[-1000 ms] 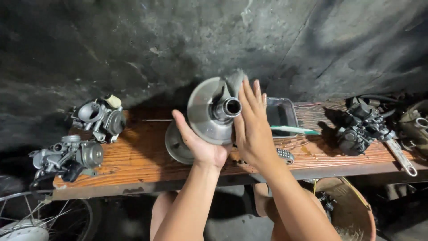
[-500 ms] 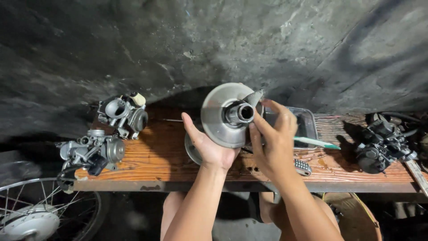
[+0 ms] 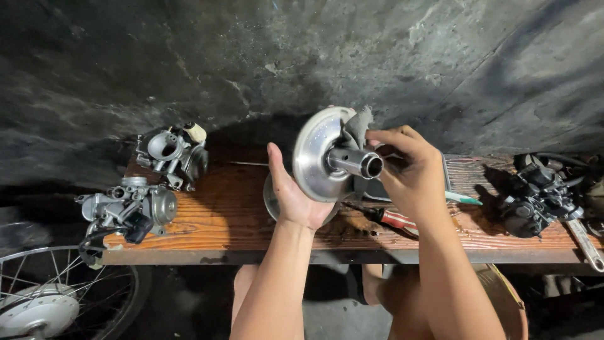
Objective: The person cleans a metallic mechanical part, likely a stator, using a toothbrush and a liquid solution in a container. They scrub the part thoroughly, then wipe it with a cloth. The person also cleans a smaller cylindrical component and wipes it down before placing it on the table.
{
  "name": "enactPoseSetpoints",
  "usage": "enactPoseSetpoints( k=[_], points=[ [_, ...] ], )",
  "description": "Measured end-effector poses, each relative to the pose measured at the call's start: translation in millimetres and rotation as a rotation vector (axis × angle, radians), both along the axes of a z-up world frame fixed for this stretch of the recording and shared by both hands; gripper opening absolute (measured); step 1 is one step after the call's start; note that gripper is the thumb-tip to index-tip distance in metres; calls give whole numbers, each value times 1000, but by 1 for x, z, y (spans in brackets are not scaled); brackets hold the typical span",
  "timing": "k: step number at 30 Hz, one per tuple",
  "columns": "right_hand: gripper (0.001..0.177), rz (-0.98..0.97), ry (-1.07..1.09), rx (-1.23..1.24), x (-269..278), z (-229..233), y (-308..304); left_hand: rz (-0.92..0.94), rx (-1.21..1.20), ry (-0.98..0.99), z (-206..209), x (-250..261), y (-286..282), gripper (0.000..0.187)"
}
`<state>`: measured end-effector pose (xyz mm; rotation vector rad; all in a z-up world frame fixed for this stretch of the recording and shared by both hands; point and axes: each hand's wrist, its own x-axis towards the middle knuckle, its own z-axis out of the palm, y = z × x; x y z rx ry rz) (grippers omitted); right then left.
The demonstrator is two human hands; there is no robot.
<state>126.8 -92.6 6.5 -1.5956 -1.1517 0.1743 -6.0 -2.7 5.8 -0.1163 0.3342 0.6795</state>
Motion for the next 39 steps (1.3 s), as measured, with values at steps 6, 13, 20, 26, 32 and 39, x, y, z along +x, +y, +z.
enactPoseSetpoints(
  k=[6,13,20,26,32,39],
  points=[
    [24,52,-15,-70,-4,21,20,24,107,-43,-15,1,8,81],
    [13,35,36,92,4,-4,30,-22,276,-86,-42,6,14,59],
    [12,9,-11,42,-1,34,23,-96,225,-77,-37,10,1,58],
    [28,217,38,-97,1,47,12,-117,245,43,-36,14,2,70],
    [34,167,-324,-204,-39,58,11,-237,434,-199,-56,12,7,87],
    [20,13,-815,-157,-61,44,5,-104,309,-73,-65,17,3,87]
  ],
)
